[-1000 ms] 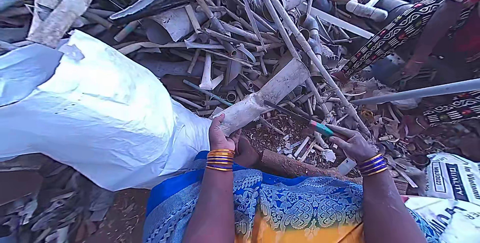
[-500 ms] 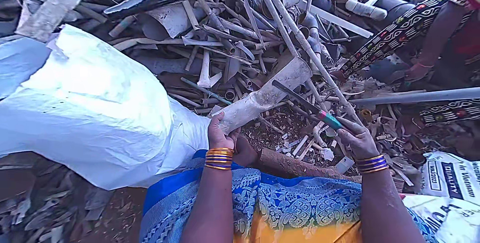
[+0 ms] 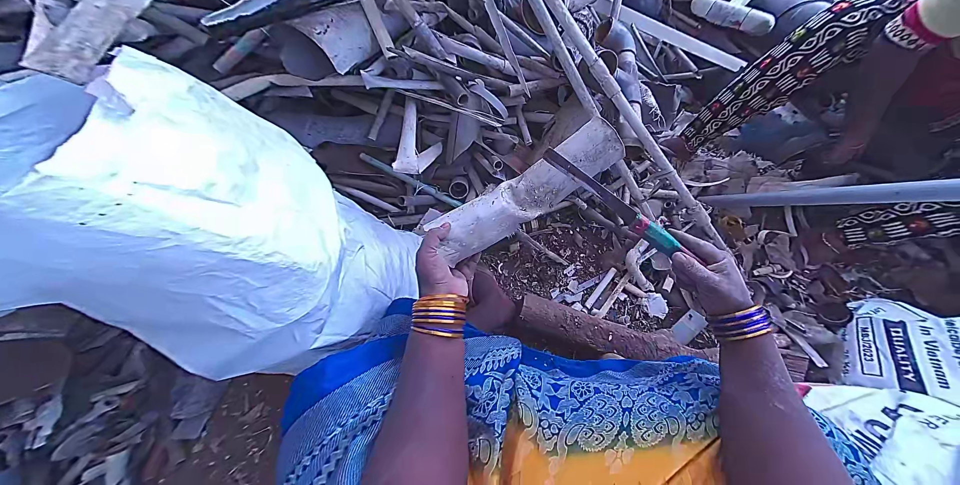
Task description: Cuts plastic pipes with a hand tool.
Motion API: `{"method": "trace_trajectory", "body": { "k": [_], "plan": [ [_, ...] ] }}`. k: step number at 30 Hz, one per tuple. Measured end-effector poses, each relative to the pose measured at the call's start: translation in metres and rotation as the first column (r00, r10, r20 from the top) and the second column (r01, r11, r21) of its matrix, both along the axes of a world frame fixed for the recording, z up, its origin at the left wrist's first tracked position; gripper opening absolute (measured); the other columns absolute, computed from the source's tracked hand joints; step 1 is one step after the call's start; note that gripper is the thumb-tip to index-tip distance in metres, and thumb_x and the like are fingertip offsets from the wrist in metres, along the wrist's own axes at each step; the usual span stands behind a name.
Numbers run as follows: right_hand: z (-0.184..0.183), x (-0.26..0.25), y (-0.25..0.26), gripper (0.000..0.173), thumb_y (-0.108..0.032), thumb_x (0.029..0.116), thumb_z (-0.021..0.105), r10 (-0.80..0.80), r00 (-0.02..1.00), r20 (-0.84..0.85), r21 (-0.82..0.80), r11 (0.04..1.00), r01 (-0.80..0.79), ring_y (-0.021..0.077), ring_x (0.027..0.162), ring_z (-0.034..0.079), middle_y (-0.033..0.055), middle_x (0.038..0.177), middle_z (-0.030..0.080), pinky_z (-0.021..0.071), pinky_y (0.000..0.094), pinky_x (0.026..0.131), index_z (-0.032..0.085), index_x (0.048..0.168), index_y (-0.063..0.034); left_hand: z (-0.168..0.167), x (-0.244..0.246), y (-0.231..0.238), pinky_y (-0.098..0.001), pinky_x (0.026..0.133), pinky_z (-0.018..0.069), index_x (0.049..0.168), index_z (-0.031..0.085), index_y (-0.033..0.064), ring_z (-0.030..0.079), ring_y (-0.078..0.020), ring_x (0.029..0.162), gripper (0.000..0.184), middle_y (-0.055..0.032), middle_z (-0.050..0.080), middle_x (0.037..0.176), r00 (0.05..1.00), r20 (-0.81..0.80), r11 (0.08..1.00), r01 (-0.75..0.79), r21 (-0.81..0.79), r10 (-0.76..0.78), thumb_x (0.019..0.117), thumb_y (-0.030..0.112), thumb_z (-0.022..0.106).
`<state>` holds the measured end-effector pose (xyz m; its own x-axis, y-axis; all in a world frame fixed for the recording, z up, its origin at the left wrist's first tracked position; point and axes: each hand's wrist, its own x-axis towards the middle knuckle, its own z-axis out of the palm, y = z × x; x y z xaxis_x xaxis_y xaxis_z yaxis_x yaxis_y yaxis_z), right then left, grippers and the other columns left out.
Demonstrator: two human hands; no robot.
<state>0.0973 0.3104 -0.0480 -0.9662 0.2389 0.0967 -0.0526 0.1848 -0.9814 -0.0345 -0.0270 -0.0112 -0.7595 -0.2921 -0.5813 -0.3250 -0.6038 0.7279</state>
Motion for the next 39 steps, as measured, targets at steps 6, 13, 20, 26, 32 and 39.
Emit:
{"method": "trace_trajectory", "body": {
  "k": [6, 13, 20, 26, 32, 39],
  "plan": [
    [0.004, -0.005, -0.012, 0.046, -0.021, 0.0947, 0.06, 0.189, 0.927, 0.322, -0.117, 0.98, -0.159, -0.0048, 0.046, 0.039, -0.0112, 0.07, 0.058, 0.0335, 0.0128, 0.043, 0.06, 0.137, -0.0029, -0.006, 0.0, 0.002, -0.0433, 0.084, 0.0561, 0.132, 0.052, 0.0076, 0.062, -0.0302, 0.108, 0.031, -0.0186, 0.056, 0.126, 0.999, -0.038, 1.0, -0.011, -0.02, 0.01, 0.1029, 0.018, 0.052],
    [-0.006, -0.011, -0.03, 0.032, -0.019, 0.1044, 0.035, 0.263, 0.935, 0.236, -0.63, 0.774, -0.059, -0.0044, 0.038, 0.036, -0.0125, 0.052, 0.044, 0.0306, 0.0117, 0.037, 0.062, 0.087, -0.0177, -0.013, -0.005, 0.005, -0.0455, 0.089, 0.0558, 0.148, 0.041, 0.0126, 0.06, -0.0318, 0.116, 0.047, -0.0191, 0.052, 0.137, 0.986, -0.161, 0.999, -0.038, -0.028, 0.033, 0.1025, 0.01, 0.051],
    [-0.012, -0.012, -0.077, 0.052, -0.025, 0.1011, 0.054, -0.197, 0.927, -0.318, 0.424, 0.845, 0.326, 0.0091, 0.067, 0.062, 0.0108, 0.082, 0.067, 0.0543, 0.0261, 0.066, 0.052, 0.131, 0.0179, -0.011, 0.001, 0.018, -0.0442, 0.087, 0.0551, 0.143, 0.046, 0.0081, 0.06, -0.0296, 0.113, 0.047, -0.0186, 0.054, 0.133, 0.993, 0.061, 0.989, 0.105, -0.102, -0.099, 0.1045, 0.033, 0.057],
    [0.0, -0.019, -0.096, 0.043, -0.023, 0.1082, 0.046, -0.097, 0.893, 0.44, 0.67, 0.697, -0.255, 0.0442, 0.108, 0.069, 0.026, 0.114, 0.071, 0.0519, 0.0599, 0.092, 0.052, 0.143, 0.002, -0.01, 0.006, 0.024, -0.0411, 0.073, 0.0543, 0.14, 0.047, 0.0152, 0.062, -0.0272, 0.095, 0.047, -0.0157, 0.057, 0.123, 0.962, 0.171, 0.976, 0.215, 0.015, -0.215, 0.1058, 0.048, 0.045],
    [-0.013, -0.012, -0.105, 0.042, -0.021, 0.1034, 0.051, -0.197, 0.98, -0.009, 0.643, 0.749, 0.157, 0.0349, 0.074, 0.072, 0.0208, 0.084, 0.071, 0.0578, 0.0514, 0.069, 0.059, 0.127, 0.0123, -0.014, 0.008, 0.024, -0.0373, 0.067, 0.0535, 0.138, 0.047, 0.0184, 0.063, -0.0247, 0.089, 0.05, -0.0131, 0.057, 0.118, 0.936, 0.197, 0.957, 0.281, 0.076, -0.291, 0.1047, 0.055, 0.04],
    [-0.015, -0.014, -0.107, 0.037, -0.017, 0.0995, 0.055, -0.247, 0.953, -0.176, 0.602, 0.739, 0.302, 0.0349, 0.069, 0.071, 0.0201, 0.081, 0.071, 0.058, 0.0508, 0.063, 0.063, 0.121, 0.0124, -0.018, 0.011, 0.025, -0.0328, 0.051, 0.0512, 0.127, 0.052, 0.0181, 0.062, -0.0212, 0.067, 0.048, -0.012, 0.062, 0.097, 0.899, 0.222, 0.926, 0.369, 0.079, -0.377, 0.1039, 0.058, 0.038]
  ]
}}
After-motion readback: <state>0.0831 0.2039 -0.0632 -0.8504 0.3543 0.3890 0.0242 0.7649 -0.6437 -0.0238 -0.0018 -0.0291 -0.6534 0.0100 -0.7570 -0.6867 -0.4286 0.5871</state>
